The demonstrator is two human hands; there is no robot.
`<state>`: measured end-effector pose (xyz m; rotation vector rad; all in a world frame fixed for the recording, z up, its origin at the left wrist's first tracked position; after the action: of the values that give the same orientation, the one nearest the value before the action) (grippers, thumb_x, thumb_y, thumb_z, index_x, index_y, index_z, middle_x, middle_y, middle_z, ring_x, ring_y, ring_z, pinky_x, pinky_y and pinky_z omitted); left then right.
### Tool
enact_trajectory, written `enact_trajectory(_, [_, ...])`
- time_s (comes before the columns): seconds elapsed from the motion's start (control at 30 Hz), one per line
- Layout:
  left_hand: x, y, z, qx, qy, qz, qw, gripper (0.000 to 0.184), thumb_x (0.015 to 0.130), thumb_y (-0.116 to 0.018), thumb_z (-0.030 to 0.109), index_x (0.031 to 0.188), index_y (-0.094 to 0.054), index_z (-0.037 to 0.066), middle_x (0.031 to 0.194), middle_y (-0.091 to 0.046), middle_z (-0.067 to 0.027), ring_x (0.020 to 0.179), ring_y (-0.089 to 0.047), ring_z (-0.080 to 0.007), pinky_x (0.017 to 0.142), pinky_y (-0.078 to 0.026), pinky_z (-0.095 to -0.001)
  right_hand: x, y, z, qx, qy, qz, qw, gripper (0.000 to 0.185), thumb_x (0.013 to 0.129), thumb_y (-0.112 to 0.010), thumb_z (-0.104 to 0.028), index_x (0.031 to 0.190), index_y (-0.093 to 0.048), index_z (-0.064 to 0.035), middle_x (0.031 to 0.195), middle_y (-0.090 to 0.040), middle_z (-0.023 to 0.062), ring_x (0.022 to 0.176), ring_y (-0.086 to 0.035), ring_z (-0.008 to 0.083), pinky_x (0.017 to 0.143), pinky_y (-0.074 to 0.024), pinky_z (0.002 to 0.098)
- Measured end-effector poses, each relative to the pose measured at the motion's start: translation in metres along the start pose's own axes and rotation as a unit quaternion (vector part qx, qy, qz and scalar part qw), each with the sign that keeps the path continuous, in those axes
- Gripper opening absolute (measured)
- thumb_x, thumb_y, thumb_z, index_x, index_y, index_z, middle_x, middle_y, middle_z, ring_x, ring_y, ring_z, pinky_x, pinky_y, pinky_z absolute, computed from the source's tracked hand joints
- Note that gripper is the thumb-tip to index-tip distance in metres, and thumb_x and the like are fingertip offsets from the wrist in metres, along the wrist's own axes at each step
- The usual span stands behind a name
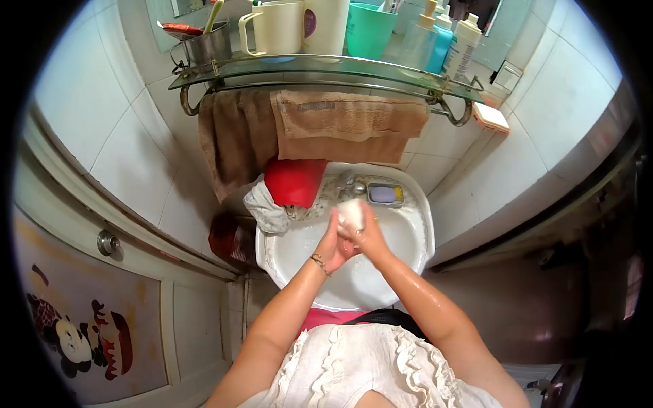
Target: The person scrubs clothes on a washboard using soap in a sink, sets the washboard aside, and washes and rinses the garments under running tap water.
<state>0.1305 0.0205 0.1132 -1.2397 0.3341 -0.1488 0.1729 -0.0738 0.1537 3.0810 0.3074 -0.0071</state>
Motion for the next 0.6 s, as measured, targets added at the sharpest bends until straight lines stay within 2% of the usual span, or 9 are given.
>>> enact_trajectory(0.1, [0.004,0.017,-0.001,0.032,0.032,0.035,0.998,0.039,0.094,-0.057,0.031,0.127,-0.051,0.01,0.123,-0.057,-0.0083,0.113,-0.056,-0.0222,0.095,-0.048,-0.042,-0.023,-0.004,-0.018,-0.305,0.217,-0.249,0.893,0.061,0.074,-0.062,-0.012,0.129,-0.039,0.0029,0.122,-0.049,0.0247,0.11,-0.052,0.0413,0.092,-0.0442,0.0387])
enact_trajectory(0.13, [0.002,0.016,0.002,0.048,0.004,0.011,0.999,0.036,0.09,-0.063,0.021,0.123,-0.053,0.009,0.116,-0.06,-0.0077,0.107,-0.059,-0.0211,0.092,-0.05,-0.0406,-0.022,0.008,-0.019,-0.276,0.097,-0.293,0.91,0.066,0.072,-0.063,-0.011,0.133,-0.04,-0.0022,0.13,-0.045,0.0216,0.12,-0.044,0.0416,0.096,-0.0389,0.0444])
enact_trajectory(0.17, [0.0,0.017,0.008,0.05,0.007,0.011,0.999,0.036,0.09,-0.063,0.021,0.123,-0.053,0.009,0.116,-0.06,-0.0077,0.107,-0.059,-0.0211,0.092,-0.05,-0.0406,-0.018,0.021,-0.022,-0.275,0.096,-0.289,0.912,0.066,0.072,-0.063,-0.011,0.133,-0.04,-0.0022,0.13,-0.045,0.0216,0.12,-0.044,0.0416,0.096,-0.0389,0.0444])
enact_trajectory(0.23, [-0.005,0.023,0.019,0.165,0.081,0.034,0.982,0.034,0.087,-0.066,0.013,0.12,-0.055,0.01,0.11,-0.062,-0.0056,0.1,-0.061,-0.0201,0.092,-0.05,-0.0401,-0.02,0.039,-0.044,-0.5,0.401,-0.154,0.752,0.069,0.073,-0.066,-0.009,0.137,-0.04,-0.0084,0.137,-0.04,0.0196,0.124,-0.044,0.035,0.098,-0.0393,0.0487])
enact_trajectory(0.27, [-0.006,0.021,0.023,0.208,0.113,0.038,0.971,0.026,0.088,-0.064,0.012,0.113,-0.057,0.012,0.101,-0.062,-0.0026,0.089,-0.06,-0.0161,0.084,-0.051,-0.0352,-0.025,0.036,-0.061,-0.531,0.369,-0.216,0.732,0.067,0.076,-0.065,-0.011,0.138,-0.04,-0.0144,0.144,-0.034,0.0169,0.133,-0.034,0.0344,0.106,-0.0282,0.0557])
enact_trajectory(0.3, [-0.004,0.017,0.025,0.21,0.119,0.038,0.97,0.026,0.088,-0.064,0.012,0.113,-0.057,0.012,0.101,-0.062,-0.0026,0.089,-0.06,-0.0161,0.084,-0.051,-0.0352,-0.02,0.036,-0.064,-0.531,0.365,-0.212,0.735,0.067,0.076,-0.065,-0.011,0.138,-0.04,-0.0144,0.144,-0.034,0.0169,0.133,-0.034,0.0344,0.106,-0.0282,0.0557])
enact_trajectory(0.37, [-0.001,-0.002,0.022,0.295,0.191,-0.092,0.932,0.018,0.088,-0.065,0.013,0.105,-0.058,0.012,0.094,-0.059,-0.0011,0.08,-0.057,-0.0129,0.074,-0.048,-0.0291,-0.021,0.024,-0.068,-0.588,0.494,-0.278,0.577,0.062,0.082,-0.059,-0.013,0.14,-0.039,-0.0209,0.148,-0.031,0.0112,0.136,-0.03,0.0342,0.107,-0.0282,0.0559])
enact_trajectory(0.5, [0.001,-0.022,0.026,0.368,0.294,-0.095,0.877,0.013,0.086,-0.068,0.016,0.089,-0.056,0.014,0.077,-0.05,0.0039,0.068,-0.046,-0.0074,0.061,-0.037,-0.0228,0.002,0.014,-0.08,-0.548,0.575,-0.327,0.512,0.057,0.084,-0.055,-0.021,0.139,-0.04,-0.0217,0.148,-0.034,0.0095,0.136,-0.031,0.033,0.107,-0.0281,0.0566])
enact_trajectory(0.6, [0.003,-0.029,0.035,0.532,0.276,-0.052,0.799,0.014,0.081,-0.069,0.016,0.084,-0.056,0.014,0.072,-0.047,0.0055,0.063,-0.041,-0.006,0.055,-0.033,-0.0228,0.01,0.002,-0.081,-0.518,0.608,-0.35,0.489,0.048,0.083,-0.054,-0.02,0.129,-0.046,-0.0109,0.123,-0.055,0.009,0.117,-0.051,0.0301,0.097,-0.0391,0.0471])
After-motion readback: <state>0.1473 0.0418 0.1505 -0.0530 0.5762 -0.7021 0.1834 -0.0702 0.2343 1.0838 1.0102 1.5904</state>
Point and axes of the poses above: each hand's wrist, its own x-axis towards the middle knuckle, its own y-axis out of the back of the hand, z = x × y, the point moved 4 cm from there along x, towards the middle knuckle
